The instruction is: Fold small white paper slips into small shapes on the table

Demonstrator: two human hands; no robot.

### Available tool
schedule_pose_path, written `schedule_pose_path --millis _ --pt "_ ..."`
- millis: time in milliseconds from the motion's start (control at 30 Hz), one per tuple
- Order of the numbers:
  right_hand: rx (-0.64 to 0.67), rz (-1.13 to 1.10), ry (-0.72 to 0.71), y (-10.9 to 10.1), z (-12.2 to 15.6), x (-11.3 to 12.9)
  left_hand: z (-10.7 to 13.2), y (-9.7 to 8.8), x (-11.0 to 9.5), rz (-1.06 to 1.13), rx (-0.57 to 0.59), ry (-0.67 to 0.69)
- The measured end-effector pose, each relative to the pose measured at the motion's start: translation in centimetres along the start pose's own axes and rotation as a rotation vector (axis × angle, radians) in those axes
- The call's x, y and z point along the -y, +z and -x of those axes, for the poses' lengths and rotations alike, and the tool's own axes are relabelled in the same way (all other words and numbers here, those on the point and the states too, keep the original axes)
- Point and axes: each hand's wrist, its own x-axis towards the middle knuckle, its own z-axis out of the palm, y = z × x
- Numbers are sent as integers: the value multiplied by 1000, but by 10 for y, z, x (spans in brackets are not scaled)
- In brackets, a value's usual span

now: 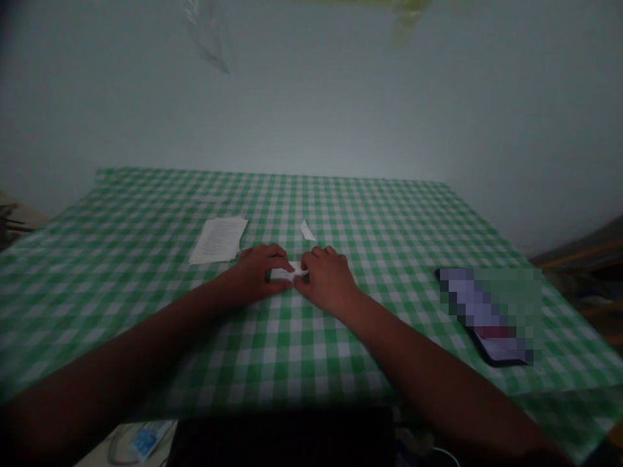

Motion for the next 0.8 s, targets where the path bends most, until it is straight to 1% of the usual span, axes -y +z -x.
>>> schedule_pose_path --millis 167,400,600,700,800 --pt "0 18 11 0 1 4 0 1 -1 -9 -11 -12" --pt "28 69 136 -5 -2 3 -1 -2 -2 17 16 -27" --pt "54 90 238 -12 -8 -9 -1 0 -1 20 9 -37" --pt "34 78 226 -13 -8 -12 -1 0 -2 20 7 -50" --pt "-3 55 168 -10 -6 -10 -1 0 -4 6 1 -62"
